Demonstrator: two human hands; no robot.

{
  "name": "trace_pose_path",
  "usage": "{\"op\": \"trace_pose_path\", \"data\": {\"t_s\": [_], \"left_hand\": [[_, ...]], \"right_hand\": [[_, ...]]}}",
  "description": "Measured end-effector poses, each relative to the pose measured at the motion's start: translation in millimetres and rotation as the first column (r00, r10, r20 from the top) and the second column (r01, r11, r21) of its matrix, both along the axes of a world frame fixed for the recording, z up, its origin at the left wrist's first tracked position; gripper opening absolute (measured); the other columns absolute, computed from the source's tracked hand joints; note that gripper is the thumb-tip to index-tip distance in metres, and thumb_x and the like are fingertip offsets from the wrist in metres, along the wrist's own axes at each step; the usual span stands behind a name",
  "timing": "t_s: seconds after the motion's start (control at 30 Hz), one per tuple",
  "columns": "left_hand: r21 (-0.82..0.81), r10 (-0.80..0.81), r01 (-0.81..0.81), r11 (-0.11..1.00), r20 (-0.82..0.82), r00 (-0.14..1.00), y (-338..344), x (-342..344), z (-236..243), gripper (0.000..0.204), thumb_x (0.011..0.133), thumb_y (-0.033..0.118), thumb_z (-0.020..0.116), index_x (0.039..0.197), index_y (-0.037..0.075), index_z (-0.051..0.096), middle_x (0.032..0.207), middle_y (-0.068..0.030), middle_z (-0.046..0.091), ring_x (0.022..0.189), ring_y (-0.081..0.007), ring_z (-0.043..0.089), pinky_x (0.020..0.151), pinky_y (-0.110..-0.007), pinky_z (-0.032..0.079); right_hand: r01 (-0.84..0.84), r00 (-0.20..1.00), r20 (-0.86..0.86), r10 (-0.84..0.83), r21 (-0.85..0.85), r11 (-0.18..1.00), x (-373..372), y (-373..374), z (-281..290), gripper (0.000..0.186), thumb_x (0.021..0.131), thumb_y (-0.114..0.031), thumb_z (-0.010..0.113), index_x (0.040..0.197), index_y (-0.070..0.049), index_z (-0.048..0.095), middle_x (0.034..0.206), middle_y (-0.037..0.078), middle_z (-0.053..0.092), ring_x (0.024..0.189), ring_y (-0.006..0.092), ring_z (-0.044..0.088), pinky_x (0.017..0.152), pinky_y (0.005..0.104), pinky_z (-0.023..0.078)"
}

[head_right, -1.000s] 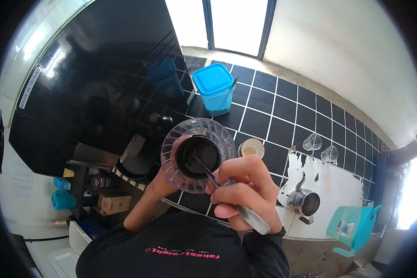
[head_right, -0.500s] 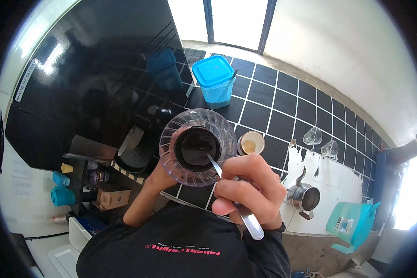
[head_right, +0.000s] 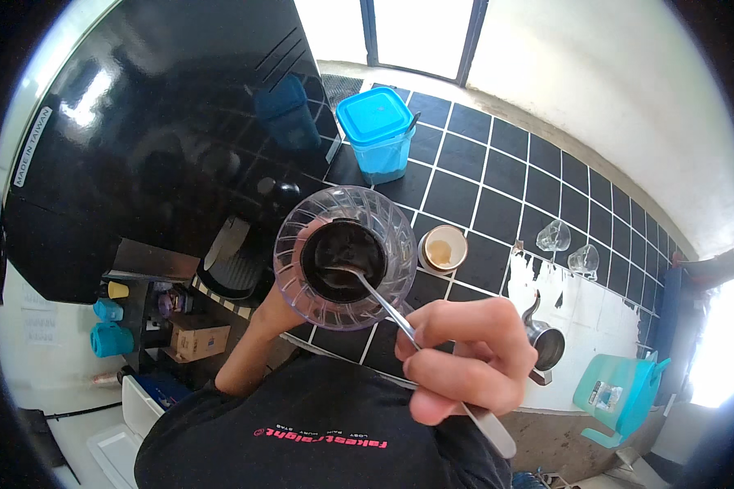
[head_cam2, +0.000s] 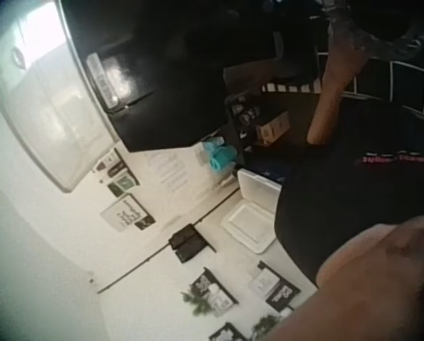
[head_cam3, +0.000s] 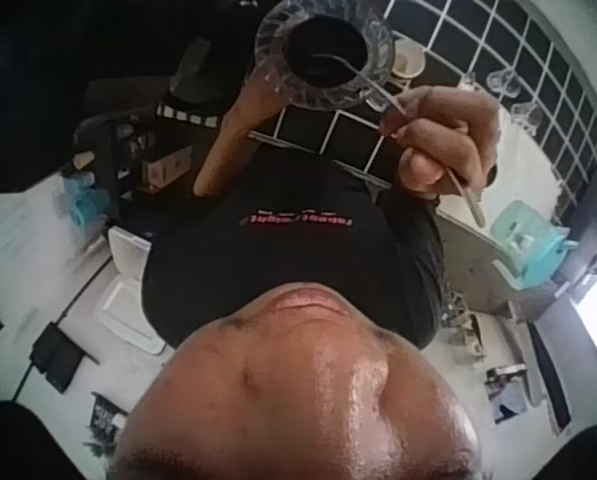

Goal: The person is preparing a coffee drink by stirring a dark liquid in a pitcher, adding powder, and pouring water.

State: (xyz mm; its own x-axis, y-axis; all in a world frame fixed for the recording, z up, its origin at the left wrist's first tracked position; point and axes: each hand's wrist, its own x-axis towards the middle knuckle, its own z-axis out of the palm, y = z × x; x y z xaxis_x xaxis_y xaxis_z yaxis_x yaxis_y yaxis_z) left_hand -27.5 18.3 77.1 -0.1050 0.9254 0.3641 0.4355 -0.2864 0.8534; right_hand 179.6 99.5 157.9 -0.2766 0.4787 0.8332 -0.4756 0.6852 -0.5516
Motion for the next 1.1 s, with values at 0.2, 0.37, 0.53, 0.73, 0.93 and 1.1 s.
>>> {"op": "trace_pose_path", "data": {"t_s": [0.2,0.37,0.53,0.73,0.93,1.1], "left_hand": [[-0.081,-0.02,0.027,0.996,0.082,0.996,1.2,-0.5,-12.7,0.097,0.075,0.036,0.082,0.147,0.005,0.025,0.139,-0.0168,0.045,0.126,-0.0338,0.052,0.108,-0.041,0.041],[-0.039,0.009,-0.007,0.999,0.04,0.999,1.0,-1.4,-15.0,0.096,0.076,0.037,0.081,0.147,0.005,0.025,0.139,-0.0175,0.045,0.127,-0.0353,0.05,0.108,-0.042,0.041],[0.049,0.026,-0.017,0.999,-0.177,0.984,1.0,-2.8,-6.1,0.095,0.076,0.039,0.081,0.145,0.003,0.027,0.138,-0.0171,0.045,0.126,-0.0359,0.051,0.107,-0.044,0.041],[0.107,0.055,-0.023,0.994,-0.307,0.95,4.0,-3.2,-1.9,0.092,0.075,0.032,0.082,0.143,0.002,0.029,0.136,-0.0174,0.046,0.125,-0.0366,0.05,0.105,-0.045,0.041],[0.03,0.052,-0.046,0.998,-0.242,0.969,1.8,-1.6,2.1,0.089,0.074,0.029,0.082,0.143,0.002,0.031,0.138,-0.0167,0.045,0.125,-0.0353,0.049,0.105,-0.044,0.04],[0.092,0.06,-0.033,0.995,-0.309,0.949,0.1,-3.1,0.3,0.084,0.076,0.028,0.081,0.141,0.002,0.035,0.14,-0.0156,0.045,0.125,-0.0356,0.05,0.106,-0.042,0.04]], "right_hand": [[-0.129,0.984,-0.115,0.135,0.057,0.99,6.1,13.6,6.6,0.042,0.099,-0.036,0.053,0.082,0.002,0.053,0.09,0.012,0.04,0.054,0.0212,0.061,0.047,0.0299,0.057],[-0.198,0.973,-0.112,0.202,0.052,0.979,6.3,12.7,3.9,0.041,0.098,-0.036,0.054,0.083,0.003,0.055,0.09,0.013,0.041,0.053,0.0208,0.06,0.047,0.0302,0.056],[-0.147,0.988,-0.014,0.154,0.227,0.963,2.3,12.3,7.4,0.042,0.091,-0.034,0.067,0.075,0.005,0.063,0.079,0.016,0.054,0.052,0.0197,0.058,0.042,0.0289,0.051],[-0.045,0.999,-0.007,0.05,0.312,0.949,-11.4,12.1,8.4,0.038,0.084,-0.032,0.074,0.07,0.0,0.061,0.073,0.012,0.056,0.048,0.016,0.053,0.041,0.0239,0.042],[-0.028,0.983,0.173,-0.057,0.45,0.893,-12.4,12.7,15.2,0.034,0.083,-0.034,0.074,0.075,-0.003,0.063,0.076,0.01,0.056,0.051,0.0171,0.054,0.044,0.0259,0.045],[0.098,0.991,0.036,-0.129,0.46,0.883,-9.1,7.1,14.9,0.034,0.086,-0.034,0.071,0.073,-0.004,0.062,0.075,0.008,0.055,0.054,0.0188,0.058,0.047,0.0282,0.051]]}}
